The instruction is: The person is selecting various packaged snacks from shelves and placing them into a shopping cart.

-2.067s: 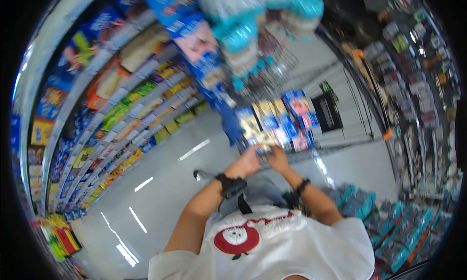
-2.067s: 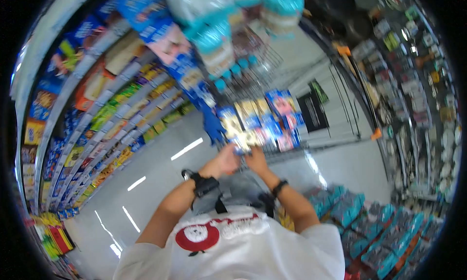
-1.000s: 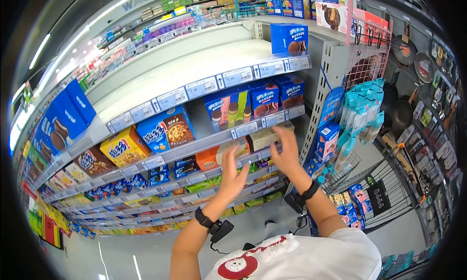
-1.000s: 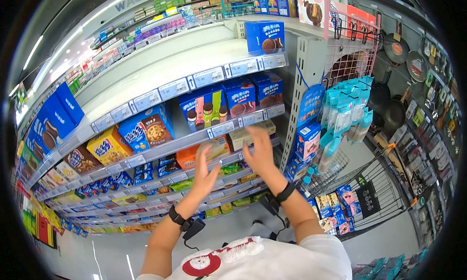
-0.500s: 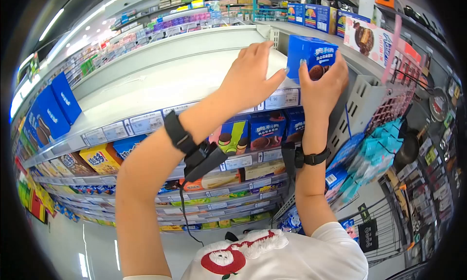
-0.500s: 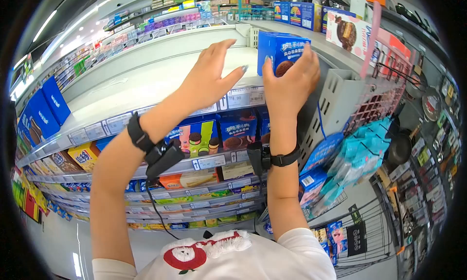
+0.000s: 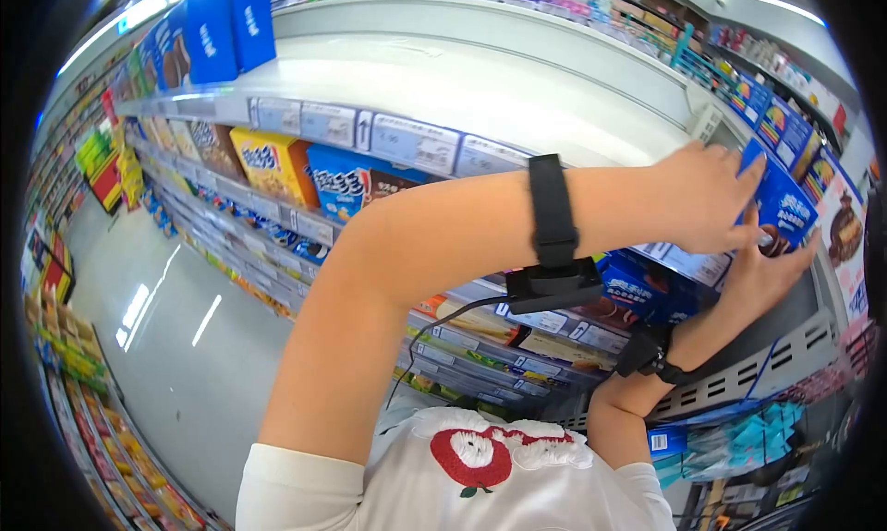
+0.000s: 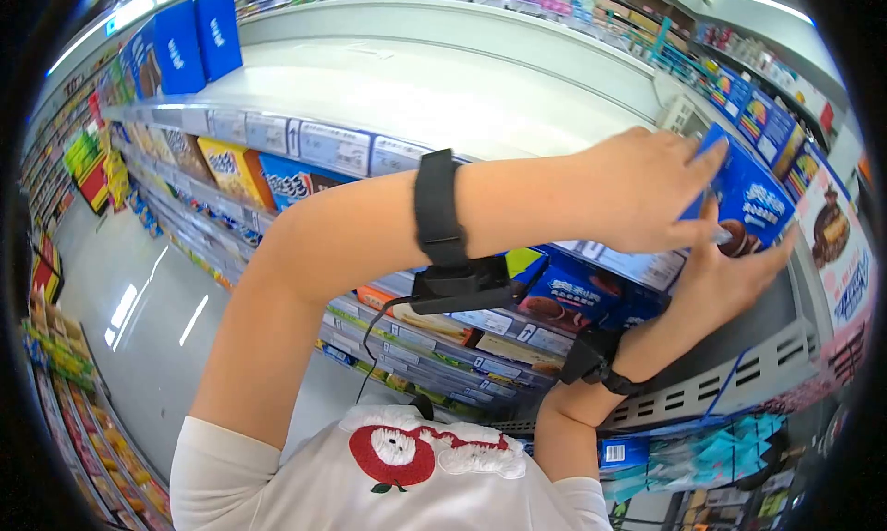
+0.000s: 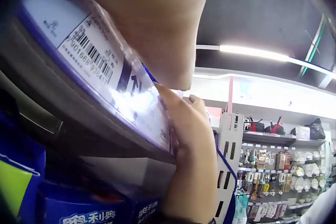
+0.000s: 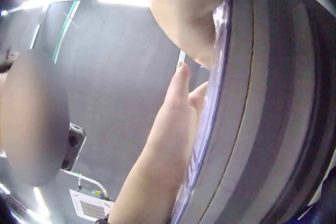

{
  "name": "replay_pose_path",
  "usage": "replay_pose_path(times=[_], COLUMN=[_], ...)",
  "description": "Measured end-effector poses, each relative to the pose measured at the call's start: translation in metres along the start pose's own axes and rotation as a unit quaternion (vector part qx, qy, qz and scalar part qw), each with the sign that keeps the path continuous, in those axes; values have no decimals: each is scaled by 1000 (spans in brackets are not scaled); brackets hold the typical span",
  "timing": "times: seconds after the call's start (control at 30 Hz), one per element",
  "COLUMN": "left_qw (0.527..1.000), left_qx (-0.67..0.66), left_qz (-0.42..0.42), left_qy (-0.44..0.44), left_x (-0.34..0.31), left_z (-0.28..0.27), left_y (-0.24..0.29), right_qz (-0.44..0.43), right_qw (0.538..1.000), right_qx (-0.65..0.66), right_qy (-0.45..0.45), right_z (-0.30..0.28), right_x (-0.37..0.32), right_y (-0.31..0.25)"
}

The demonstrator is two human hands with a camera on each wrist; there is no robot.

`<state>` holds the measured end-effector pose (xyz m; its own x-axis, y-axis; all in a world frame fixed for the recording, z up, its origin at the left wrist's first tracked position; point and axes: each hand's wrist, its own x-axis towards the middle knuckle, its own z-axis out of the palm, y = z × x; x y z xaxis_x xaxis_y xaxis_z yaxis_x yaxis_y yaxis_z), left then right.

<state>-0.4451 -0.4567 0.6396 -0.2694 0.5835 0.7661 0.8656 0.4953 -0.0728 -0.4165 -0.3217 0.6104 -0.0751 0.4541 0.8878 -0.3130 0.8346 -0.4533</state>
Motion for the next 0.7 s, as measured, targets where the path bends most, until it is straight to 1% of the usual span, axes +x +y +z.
replay_pose_path(times=[0.07,0.13,0.17,0.27,0.3,0.37,0.4,0.43,0.47,0.53,0.57,0.67,0.7], left_qw=[1000,998,998,992,990,983,978,980,979,977,977,969,963], left_qx=[-23,-54,-65,28,6,24,39,-32,-27,-17,-32,-113,-119], left_qz=[-1,-6,14,52,52,51,53,53,60,74,65,90,94], left_qy=[-1,7,23,111,133,174,196,189,193,198,199,202,222], left_x=[0,-3,-2,-3,-2,-1,-1,-3,-9,-26,-35,-72,-84], left_z=[3,-1,2,5,6,8,3,-6,-14,-36,-45,-66,-70], left_y=[-2,1,-1,1,2,9,12,17,23,38,47,63,68], right_qz=[-61,-130,-165,-168,-181,-177,-152,-127,-106,-99,-98,-95,-92], right_qw=[996,988,981,982,978,968,971,973,973,974,975,977,976], right_qx=[-55,-45,-43,-4,40,148,163,178,191,199,197,190,191], right_qy=[30,71,90,89,96,102,87,73,68,52,39,-30,-55], right_z=[1,3,1,-2,1,-1,-5,-10,-17,-32,-39,-56,-59], right_x=[0,2,3,7,8,8,7,6,0,-26,-42,-92,-106], right_y=[-2,-2,-2,-9,-11,-13,-21,-28,-33,-38,-39,-45,-50])
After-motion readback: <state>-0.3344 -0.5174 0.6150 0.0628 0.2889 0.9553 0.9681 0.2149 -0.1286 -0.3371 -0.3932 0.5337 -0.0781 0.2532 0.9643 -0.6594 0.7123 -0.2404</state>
